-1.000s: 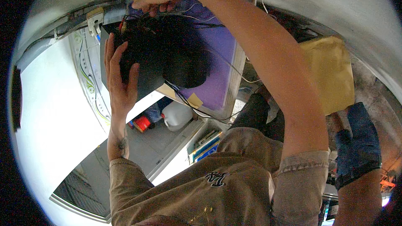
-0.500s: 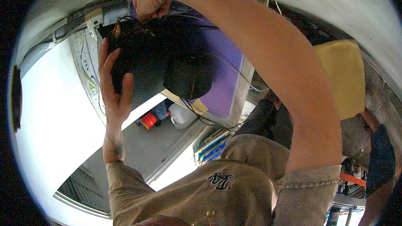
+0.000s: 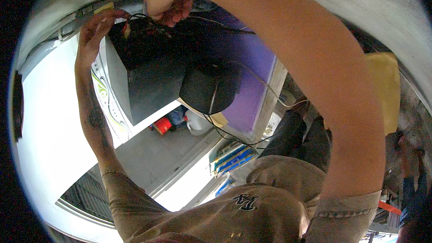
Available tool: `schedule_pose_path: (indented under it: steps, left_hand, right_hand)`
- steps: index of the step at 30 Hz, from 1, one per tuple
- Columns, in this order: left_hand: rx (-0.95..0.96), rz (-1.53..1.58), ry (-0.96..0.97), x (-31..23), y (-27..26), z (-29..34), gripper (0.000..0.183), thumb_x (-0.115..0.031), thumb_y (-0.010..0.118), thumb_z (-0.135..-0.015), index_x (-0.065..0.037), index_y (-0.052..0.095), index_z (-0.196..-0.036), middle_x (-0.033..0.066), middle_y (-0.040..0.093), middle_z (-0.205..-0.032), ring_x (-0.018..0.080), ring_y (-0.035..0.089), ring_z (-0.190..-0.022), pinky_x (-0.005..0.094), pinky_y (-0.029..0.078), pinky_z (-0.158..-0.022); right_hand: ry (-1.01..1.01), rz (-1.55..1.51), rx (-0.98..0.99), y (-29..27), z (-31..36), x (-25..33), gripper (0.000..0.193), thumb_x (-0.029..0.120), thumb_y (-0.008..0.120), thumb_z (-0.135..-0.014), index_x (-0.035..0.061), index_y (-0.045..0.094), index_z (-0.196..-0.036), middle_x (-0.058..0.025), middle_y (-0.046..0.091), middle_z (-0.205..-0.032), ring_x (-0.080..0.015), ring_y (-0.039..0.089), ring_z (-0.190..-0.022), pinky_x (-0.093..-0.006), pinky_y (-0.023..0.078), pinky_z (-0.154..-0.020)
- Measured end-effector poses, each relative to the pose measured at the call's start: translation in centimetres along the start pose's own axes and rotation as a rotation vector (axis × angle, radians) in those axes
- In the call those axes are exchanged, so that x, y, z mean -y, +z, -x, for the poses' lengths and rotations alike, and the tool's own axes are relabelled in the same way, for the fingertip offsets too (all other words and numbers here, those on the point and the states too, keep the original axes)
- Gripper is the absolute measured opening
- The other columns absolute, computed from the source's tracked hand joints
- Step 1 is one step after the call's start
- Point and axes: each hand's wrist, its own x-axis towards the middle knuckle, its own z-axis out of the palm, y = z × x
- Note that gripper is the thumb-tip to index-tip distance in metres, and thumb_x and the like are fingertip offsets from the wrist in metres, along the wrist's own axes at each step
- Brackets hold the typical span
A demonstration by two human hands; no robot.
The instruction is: The person works on a small black electronic box, repeatedly connecting and disconnecting wires and a power adapter. They manipulate the wires with both hands, occasionally using tape to secure connections, and test the device by plugging in the adapter.
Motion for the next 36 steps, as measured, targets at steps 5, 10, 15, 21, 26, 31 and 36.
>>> schedule_pose_path:
  steps: [5,10,15,21,26,31,36]
  left_hand:
    - [0.149,0.040,0.060,1.8,-0.6,-2.6,0.028,-0.016,0.061,-0.098,-0.001,0.077,-0.114,0.0121,0.077,-0.114,0.0212,0.070,-0.112,0.0371,0.052,-0.104]
    - [0.217,0.165,0.025,3.1,-0.4,-3.4,0.030,-0.010,0.059,-0.092,0.002,0.076,-0.114,0.0156,0.077,-0.114,0.0251,0.070,-0.111,0.0379,0.052,-0.101]
    - [0.337,0.354,0.199,3.2,0.7,-3.3,0.035,-0.012,0.055,-0.091,0.002,0.074,-0.117,0.0205,0.075,-0.115,0.0326,0.068,-0.115,0.0422,0.047,-0.108]
    - [0.314,0.346,0.229,3.8,0.8,-3.7,0.053,-0.035,0.054,-0.090,0.005,0.074,-0.119,0.0243,0.074,-0.117,0.0359,0.068,-0.115,0.0437,0.045,-0.109]
    - [0.352,0.490,0.159,5.0,0.9,-4.2,0.062,-0.045,0.054,-0.089,0.007,0.075,-0.115,0.0265,0.074,-0.115,0.0358,0.067,-0.114,0.0437,0.045,-0.108]
    - [0.350,0.695,0.126,6.2,2.1,-4.1,0.074,-0.055,0.055,-0.087,0.011,0.074,-0.112,0.0279,0.073,-0.114,0.0367,0.065,-0.114,0.0445,0.044,-0.107]
    - [0.415,0.648,0.203,6.8,1.8,-4.6,0.078,-0.059,0.053,-0.087,0.012,0.074,-0.111,0.0283,0.074,-0.114,0.0382,0.063,-0.115,0.0463,0.042,-0.107]
  right_hand:
    - [-0.127,0.015,0.000,-1.0,1.1,-0.7,0.014,0.013,0.072,-0.087,0.0006,0.077,-0.085,-0.0109,0.075,-0.078,-0.0218,0.072,-0.068,-0.0358,0.058,-0.056]
    - [-0.439,0.306,-0.442,0.5,1.4,-1.5,0.013,0.016,0.074,-0.085,0.0026,0.076,-0.085,-0.0089,0.075,-0.079,-0.0214,0.071,-0.071,-0.0378,0.056,-0.059]
    - [-0.278,-0.220,-0.256,0.5,3.6,-0.7,0.017,0.018,0.069,-0.088,0.0044,0.072,-0.098,-0.0071,0.073,-0.082,-0.0200,0.068,-0.072,-0.0373,0.054,-0.061]
    - [-0.122,-0.392,-0.060,-0.3,2.9,0.1,0.012,0.017,0.065,-0.091,0.0071,0.067,-0.097,-0.0065,0.067,-0.082,-0.0185,0.063,-0.071,-0.0349,0.054,-0.062]
    - [-0.136,-0.367,0.099,-0.9,1.7,-0.6,0.008,0.014,0.064,-0.090,0.0074,0.067,-0.094,-0.0060,0.065,-0.080,-0.0191,0.061,-0.069,-0.0350,0.054,-0.065]
    - [0.037,-0.275,0.109,-1.2,1.6,1.1,0.012,0.016,0.062,-0.091,0.0061,0.068,-0.093,-0.0052,0.064,-0.079,-0.0203,0.061,-0.071,-0.0384,0.056,-0.073]
    - [0.118,-0.269,0.130,-1.2,0.7,2.0,0.017,0.021,0.062,-0.092,0.0060,0.069,-0.089,-0.0045,0.063,-0.079,-0.0204,0.060,-0.073,-0.0403,0.058,-0.080]
